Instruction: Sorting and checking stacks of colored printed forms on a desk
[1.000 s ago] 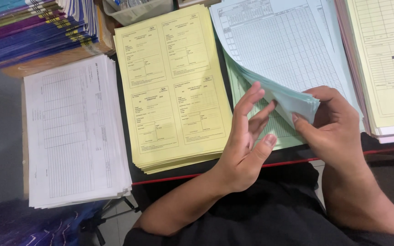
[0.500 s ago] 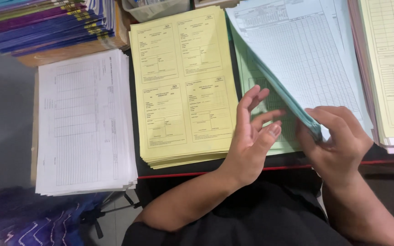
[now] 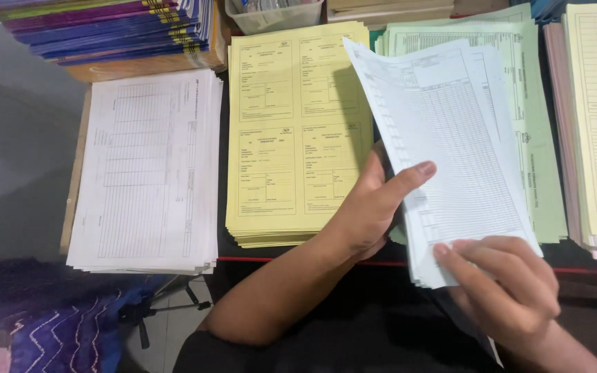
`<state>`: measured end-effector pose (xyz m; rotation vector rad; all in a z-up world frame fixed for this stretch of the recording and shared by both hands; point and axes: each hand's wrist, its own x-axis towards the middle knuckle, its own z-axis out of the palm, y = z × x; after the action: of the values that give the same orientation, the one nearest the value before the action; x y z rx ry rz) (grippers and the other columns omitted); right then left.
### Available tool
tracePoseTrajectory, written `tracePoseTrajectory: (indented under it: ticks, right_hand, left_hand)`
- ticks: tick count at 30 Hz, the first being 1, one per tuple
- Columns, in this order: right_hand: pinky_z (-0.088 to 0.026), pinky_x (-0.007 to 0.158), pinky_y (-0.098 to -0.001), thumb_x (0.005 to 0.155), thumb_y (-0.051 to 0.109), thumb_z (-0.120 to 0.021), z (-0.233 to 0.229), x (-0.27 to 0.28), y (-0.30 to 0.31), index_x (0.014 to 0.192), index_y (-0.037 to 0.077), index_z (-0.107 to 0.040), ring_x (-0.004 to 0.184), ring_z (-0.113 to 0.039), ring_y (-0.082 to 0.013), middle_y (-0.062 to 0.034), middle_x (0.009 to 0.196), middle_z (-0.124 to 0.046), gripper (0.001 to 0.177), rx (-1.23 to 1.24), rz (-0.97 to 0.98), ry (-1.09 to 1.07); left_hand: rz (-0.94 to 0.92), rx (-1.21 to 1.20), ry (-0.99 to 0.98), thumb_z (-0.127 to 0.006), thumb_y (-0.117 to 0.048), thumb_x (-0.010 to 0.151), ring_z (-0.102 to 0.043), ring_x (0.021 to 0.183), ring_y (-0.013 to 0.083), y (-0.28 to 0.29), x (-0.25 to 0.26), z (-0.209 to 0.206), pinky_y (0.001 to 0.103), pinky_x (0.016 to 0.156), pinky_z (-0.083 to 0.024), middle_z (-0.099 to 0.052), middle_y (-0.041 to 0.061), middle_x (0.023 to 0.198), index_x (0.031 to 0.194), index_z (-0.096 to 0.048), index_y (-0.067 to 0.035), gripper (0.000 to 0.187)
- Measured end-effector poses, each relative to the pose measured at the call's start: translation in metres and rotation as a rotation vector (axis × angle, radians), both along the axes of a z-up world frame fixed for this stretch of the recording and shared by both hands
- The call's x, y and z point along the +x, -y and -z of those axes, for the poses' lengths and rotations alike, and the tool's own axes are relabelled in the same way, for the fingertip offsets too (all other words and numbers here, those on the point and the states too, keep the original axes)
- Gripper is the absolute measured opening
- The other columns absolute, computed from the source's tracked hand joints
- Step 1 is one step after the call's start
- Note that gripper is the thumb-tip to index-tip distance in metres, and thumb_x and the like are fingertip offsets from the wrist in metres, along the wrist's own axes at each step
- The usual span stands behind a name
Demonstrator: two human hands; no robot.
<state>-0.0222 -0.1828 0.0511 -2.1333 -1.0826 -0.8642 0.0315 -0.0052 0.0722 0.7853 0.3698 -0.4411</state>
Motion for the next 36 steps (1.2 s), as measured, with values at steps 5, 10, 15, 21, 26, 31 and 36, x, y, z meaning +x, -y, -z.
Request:
tracePoseTrajectory:
  ticks: [5, 10, 15, 21, 26, 31, 36]
  right_hand:
    - [-0.051, 0.064, -0.0396, 0.098, 0.008, -0.060, 0.019, -0.009, -0.007, 0.112, 0.003, -0.072, 0.068, -0.058, -0.0281, -0.0106, 0.097, -0.065, 0.020, -0.151, -0.105, -0.126]
    - [-0.048, 0.063, -0.0397, 0.096, 0.020, -0.064, 0.014, -0.007, -0.021, 0.115, 0.005, -0.066, 0.074, -0.055, -0.0276, -0.0093, 0.100, -0.065, 0.025, -0.287, -0.138, -0.269]
    - [-0.056, 0.083, -0.0351, 0.075, 0.050, -0.084, -0.010, 0.018, 0.014, 0.127, 0.013, -0.070, 0.097, -0.070, -0.0203, -0.0052, 0.109, -0.071, 0.065, -0.307, -0.137, -0.680]
    - [-0.052, 0.086, -0.0497, 0.121, 0.026, -0.058, -0.016, 0.068, 0.050, 0.143, -0.020, -0.062, 0.108, -0.063, -0.0414, -0.0322, 0.121, -0.064, 0.051, -0.037, 0.452, -0.613]
    - [-0.052, 0.087, -0.0463, 0.097, 0.039, -0.047, 0.016, 0.097, 0.038, 0.157, 0.001, -0.040, 0.118, -0.061, -0.0302, -0.0148, 0.139, -0.059, 0.071, 0.681, -0.178, -1.430]
    - [-0.055, 0.099, -0.0444, 0.089, 0.025, -0.079, 0.033, 0.098, -0.003, 0.130, 0.007, -0.067, 0.116, -0.069, -0.0297, -0.0103, 0.122, -0.074, 0.047, 1.183, -0.639, -1.426]
    - [-0.059, 0.108, -0.0427, 0.096, 0.016, -0.066, -0.023, 0.095, -0.055, 0.146, 0.024, -0.044, 0.137, -0.060, -0.0260, -0.0036, 0.148, -0.057, 0.055, 0.997, -0.251, -1.129]
  left_hand:
    - [-0.002, 0.248, -0.132, -0.066, -0.018, 0.079, -0.062, 0.124, 0.0275, -0.012, 0.001, -0.002, 0.041, 0.103, -0.050, -0.064, 0.014, 0.138, 0.143, -0.048, -0.006, 0.067]
    - [0.103, 0.578, 0.124, -0.052, -0.014, 0.090, -0.062, 0.121, 0.0228, -0.019, -0.003, 0.001, 0.038, 0.105, -0.047, -0.066, 0.010, 0.131, 0.138, -0.049, -0.010, 0.047]
    - [0.163, 0.655, 0.498, -0.051, -0.016, 0.098, -0.065, 0.109, 0.0193, -0.028, -0.017, 0.000, 0.036, 0.096, -0.053, -0.067, 0.009, 0.119, 0.132, -0.050, -0.011, 0.034]
    - [0.361, 0.573, 0.761, -0.046, -0.016, 0.104, -0.062, 0.119, 0.0241, -0.062, -0.037, -0.050, 0.037, 0.104, -0.049, -0.063, 0.008, 0.128, 0.147, -0.042, -0.008, 0.044]
    - [0.395, 0.481, 1.060, -0.050, -0.017, 0.110, -0.048, 0.080, 0.0152, -0.099, -0.046, -0.057, 0.030, 0.072, -0.042, -0.051, 0.002, 0.098, 0.145, -0.043, -0.007, 0.038]
    - [0.256, 0.431, 1.098, -0.057, -0.006, 0.108, -0.055, 0.100, 0.0154, -0.138, -0.052, -0.049, 0.029, 0.087, -0.049, -0.056, 0.003, 0.115, 0.144, -0.045, -0.007, 0.038]
    - [0.042, 0.948, 1.055, -0.056, -0.015, 0.106, -0.052, 0.137, 0.0290, -0.162, -0.039, -0.049, 0.037, 0.119, -0.045, -0.052, 0.016, 0.141, 0.150, -0.033, -0.001, 0.051]
